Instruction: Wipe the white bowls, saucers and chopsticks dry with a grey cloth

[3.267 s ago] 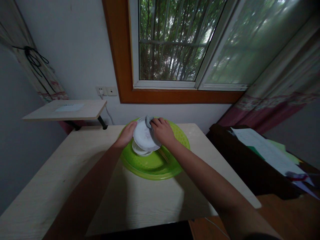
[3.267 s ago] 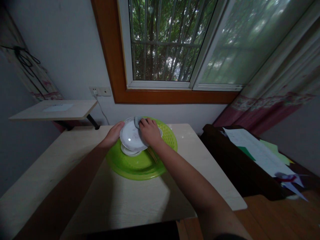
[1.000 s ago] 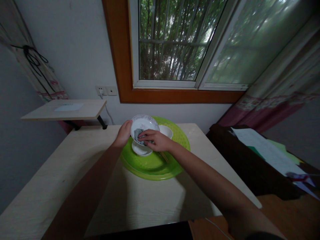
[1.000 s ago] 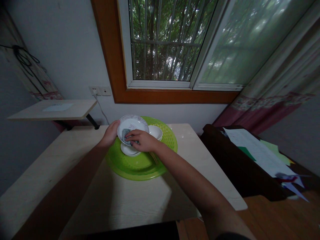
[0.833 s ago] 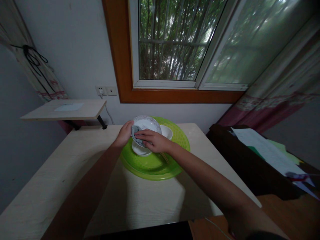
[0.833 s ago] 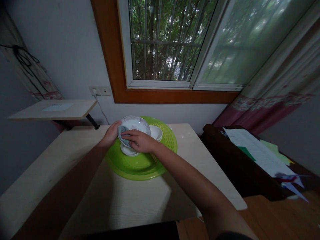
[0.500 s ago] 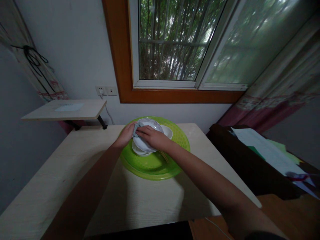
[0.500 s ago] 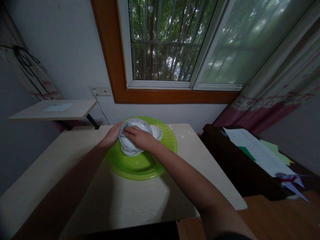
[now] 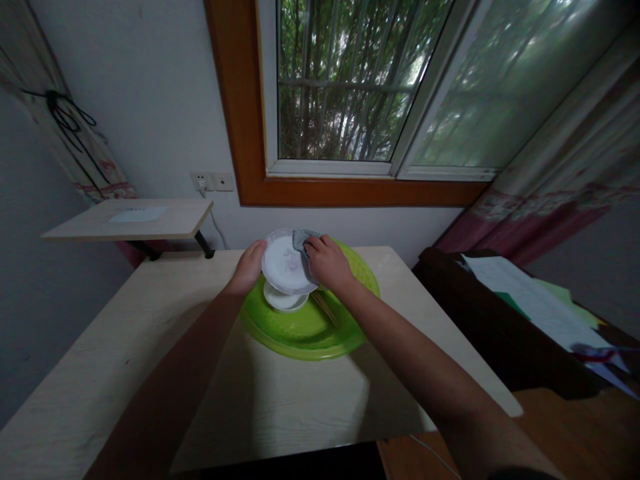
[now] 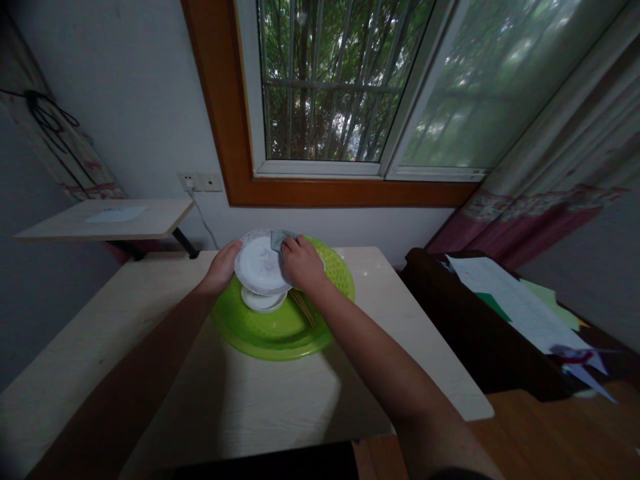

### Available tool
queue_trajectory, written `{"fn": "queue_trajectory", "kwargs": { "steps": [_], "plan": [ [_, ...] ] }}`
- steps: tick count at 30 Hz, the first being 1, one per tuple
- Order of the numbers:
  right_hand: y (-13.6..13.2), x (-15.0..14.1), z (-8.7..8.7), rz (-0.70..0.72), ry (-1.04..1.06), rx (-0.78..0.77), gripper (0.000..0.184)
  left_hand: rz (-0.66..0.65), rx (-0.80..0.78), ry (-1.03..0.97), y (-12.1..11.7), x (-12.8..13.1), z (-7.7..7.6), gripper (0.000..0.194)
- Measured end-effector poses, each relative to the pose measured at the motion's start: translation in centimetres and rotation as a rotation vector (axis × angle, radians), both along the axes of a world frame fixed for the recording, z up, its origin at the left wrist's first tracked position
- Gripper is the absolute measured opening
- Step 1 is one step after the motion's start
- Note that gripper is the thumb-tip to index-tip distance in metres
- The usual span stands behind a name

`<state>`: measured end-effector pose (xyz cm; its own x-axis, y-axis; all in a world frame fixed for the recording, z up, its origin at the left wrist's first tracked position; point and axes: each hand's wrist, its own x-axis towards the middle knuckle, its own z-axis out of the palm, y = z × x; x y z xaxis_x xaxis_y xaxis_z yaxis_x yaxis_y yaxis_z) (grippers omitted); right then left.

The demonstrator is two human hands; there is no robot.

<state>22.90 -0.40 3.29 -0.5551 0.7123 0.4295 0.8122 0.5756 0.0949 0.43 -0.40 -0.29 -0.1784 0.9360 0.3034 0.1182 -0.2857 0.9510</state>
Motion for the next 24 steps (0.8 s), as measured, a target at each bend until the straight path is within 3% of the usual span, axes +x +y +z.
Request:
{"fn": "queue_trajectory", "kwargs": {
  "steps": [6, 12, 16, 19, 24],
  "plan": [
    [0.4, 0.5, -0.1, 0.045, -0.024, -0.09, 0.02, 0.118, 0.031, -0.033, 1.0, -0.8, -1.0, 0.036],
    [0.8, 0.8, -1.1, 0.545, 0.312, -0.369, 0.031, 0.158, 0.034, -0.077, 1.2, -0.9, -1.0, 0.033],
    [0.8, 0.6, -1.3, 0.67, 0.636, -0.563, 0.034, 0.157, 0.028, -0.154, 1.4, -0.8, -1.0, 0.035],
    [1.6, 0.9, -1.6, 0.515, 0.972, -0.599, 0.031, 0.152, 0.038, -0.19, 1.6, -0.8, -1.3, 0.034],
    [4.8, 2.9, -2.7, 0.064, 1.494, -0.369, 0.031, 0.088, 0.046, -0.159, 1.3, -0.8, -1.2, 0.031]
  ]
}}
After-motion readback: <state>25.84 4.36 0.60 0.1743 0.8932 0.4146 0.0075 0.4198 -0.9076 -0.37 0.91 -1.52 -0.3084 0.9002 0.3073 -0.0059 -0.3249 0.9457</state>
